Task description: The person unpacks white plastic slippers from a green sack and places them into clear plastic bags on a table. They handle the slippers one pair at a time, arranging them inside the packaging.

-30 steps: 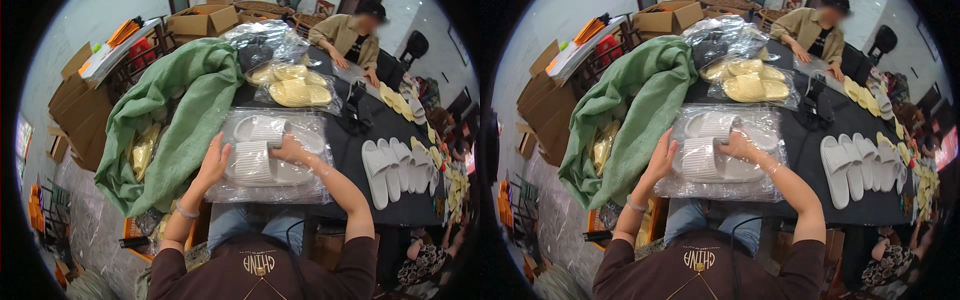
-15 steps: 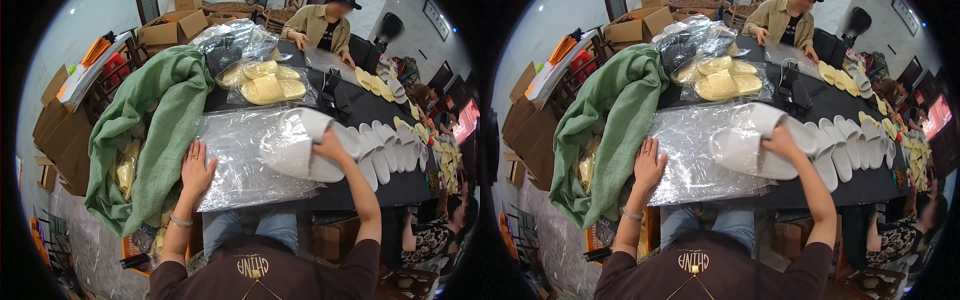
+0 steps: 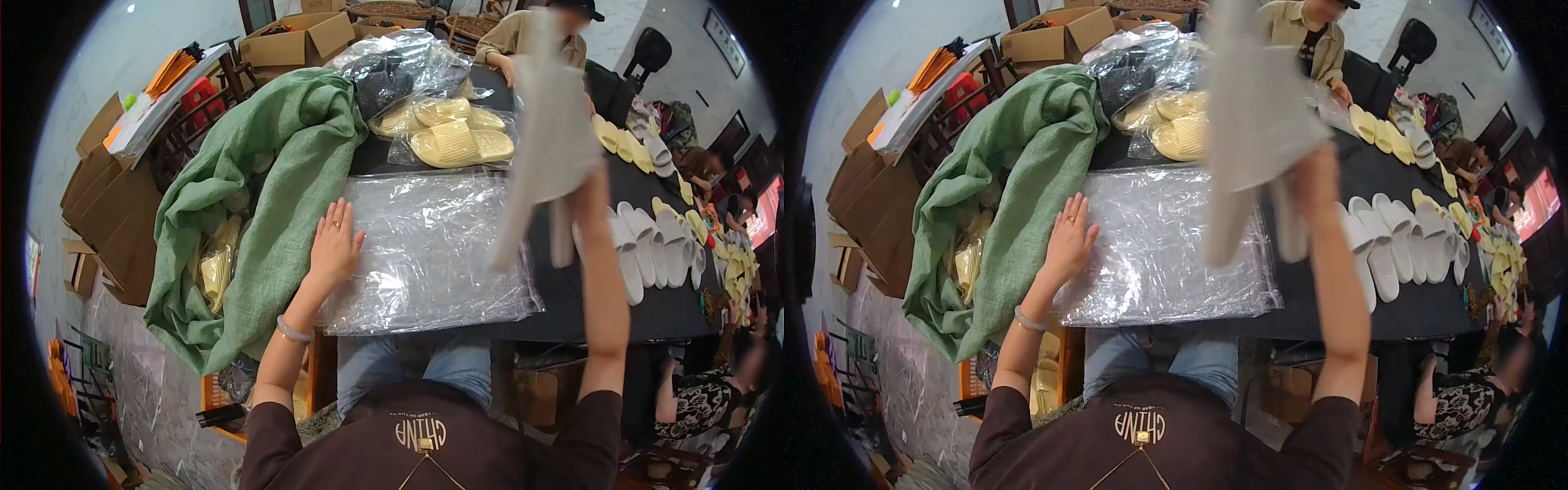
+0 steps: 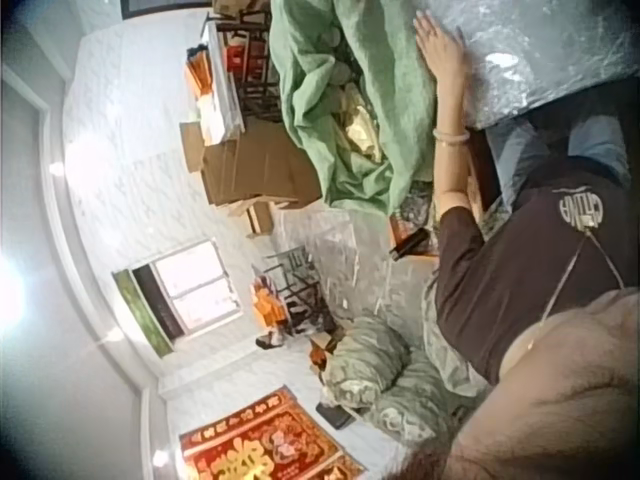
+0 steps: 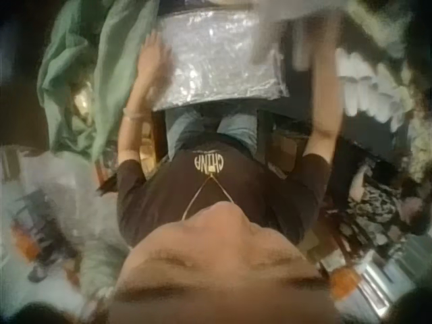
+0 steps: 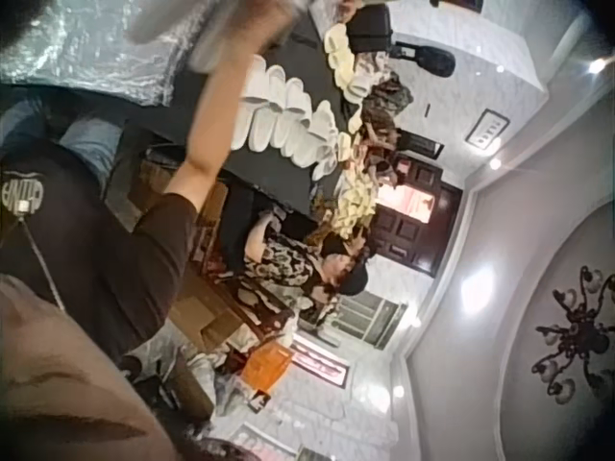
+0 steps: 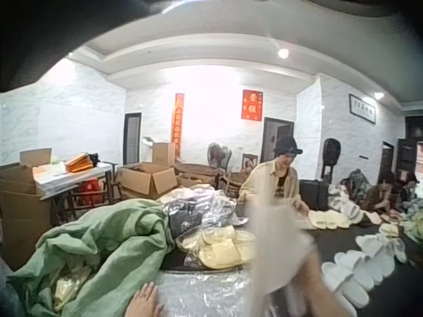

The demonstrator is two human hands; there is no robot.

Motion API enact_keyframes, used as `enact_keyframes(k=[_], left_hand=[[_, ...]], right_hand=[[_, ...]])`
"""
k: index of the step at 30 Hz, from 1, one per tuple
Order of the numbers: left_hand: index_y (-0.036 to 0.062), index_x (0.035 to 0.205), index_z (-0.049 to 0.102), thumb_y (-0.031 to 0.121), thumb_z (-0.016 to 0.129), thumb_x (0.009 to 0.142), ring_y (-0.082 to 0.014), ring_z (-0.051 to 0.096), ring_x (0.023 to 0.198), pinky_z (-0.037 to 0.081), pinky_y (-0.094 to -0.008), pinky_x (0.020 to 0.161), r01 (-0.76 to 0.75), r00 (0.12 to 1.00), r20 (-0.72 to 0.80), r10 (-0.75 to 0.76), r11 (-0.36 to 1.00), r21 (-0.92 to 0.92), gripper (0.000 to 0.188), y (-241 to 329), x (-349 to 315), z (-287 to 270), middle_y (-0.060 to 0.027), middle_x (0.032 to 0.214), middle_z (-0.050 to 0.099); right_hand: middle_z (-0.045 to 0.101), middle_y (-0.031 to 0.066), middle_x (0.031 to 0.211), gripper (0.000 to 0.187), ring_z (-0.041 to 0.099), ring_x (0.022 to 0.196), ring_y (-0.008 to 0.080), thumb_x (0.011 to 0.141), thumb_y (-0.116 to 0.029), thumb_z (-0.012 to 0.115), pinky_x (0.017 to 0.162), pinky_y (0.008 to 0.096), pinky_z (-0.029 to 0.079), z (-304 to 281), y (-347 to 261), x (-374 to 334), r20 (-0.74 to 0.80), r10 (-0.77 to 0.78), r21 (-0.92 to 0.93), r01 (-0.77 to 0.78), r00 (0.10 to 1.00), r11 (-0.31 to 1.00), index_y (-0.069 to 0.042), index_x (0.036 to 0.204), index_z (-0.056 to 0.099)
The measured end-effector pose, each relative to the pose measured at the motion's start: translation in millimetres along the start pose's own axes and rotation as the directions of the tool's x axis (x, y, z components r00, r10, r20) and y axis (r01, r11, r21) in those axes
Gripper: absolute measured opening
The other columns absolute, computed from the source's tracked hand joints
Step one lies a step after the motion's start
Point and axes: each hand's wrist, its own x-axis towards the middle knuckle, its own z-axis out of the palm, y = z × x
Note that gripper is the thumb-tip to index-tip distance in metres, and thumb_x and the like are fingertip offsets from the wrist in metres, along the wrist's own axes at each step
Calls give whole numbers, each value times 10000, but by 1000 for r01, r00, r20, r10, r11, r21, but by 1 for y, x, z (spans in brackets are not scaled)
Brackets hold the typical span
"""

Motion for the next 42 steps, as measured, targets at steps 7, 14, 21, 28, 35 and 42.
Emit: enact_keyframes(k=[7, 14, 21, 28, 35, 42], left_hand=[[17, 1388, 369, 324, 487, 930, -327, 308, 1354, 246, -436, 1110, -210, 976, -63, 206, 976, -57, 564, -36, -6, 46, -175, 1453, 348], [42, 1380, 397, 320, 496, 914, -323, 330, 1340, 250, -438, 1106, -190, 981, 3, 193, 967, -169, 552, -62, -27, 53, -171, 1433, 379], [67, 1372, 424, 317, 506, 898, -319, 352, 1326, 253, -440, 1103, -112, 994, -22, 111, 990, -91, 542, -47, -4, 43, -166, 1412, 410], [58, 1398, 394, 476, 474, 887, -320, 234, 1396, 187, -466, 1123, 137, 990, -53, -131, 984, 113, 665, -17, 12, 33, -159, 1506, 271], [67, 1410, 382, 491, 463, 894, -305, 214, 1405, 170, -452, 1129, 151, 988, -9, -152, 981, 120, 672, -13, 15, 30, -160, 1510, 261], [98, 1434, 349, 488, 431, 919, -304, 218, 1406, 169, -449, 1130, 145, 988, 17, -153, 965, 219, 651, -21, 12, 32, -152, 1513, 258]], right_hand=[[651, 241, 1022, 454, 656, 894, 311, 717, -286, 706, 758, 372, 515, 194, 125, -72, 413, 214, -577, 73, 885, 814, 70, 992, 643], [602, 266, 1118, 511, 520, 1123, 394, 735, -375, 664, 985, 447, 385, 221, 174, -102, 336, 187, -693, 108, 923, 713, 70, 986, 655], [636, 229, 1039, 438, 551, 1066, 367, 763, -353, 638, 920, 470, 410, 162, 172, -85, 267, 216, -785, 82, 939, 613, 43, 948, 670], [650, 264, 922, 485, 603, 908, 432, 778, -413, 656, 857, 488, 431, 84, 183, -52, -22, 54, -905, -43, 998, 422, 67, 844, 678], [579, 257, 1163, 526, 522, 1122, 388, 854, -399, 583, 978, 472, 376, 65, 160, -74, 122, 15, -940, 111, 992, 321, 51, 1127, 582], [598, 174, 1186, 288, 577, 1072, 322, 933, -191, 506, 935, 416, 431, -31, 23, -152, 76, -262, -913, 173, 962, 370, -16, 1131, 620]])
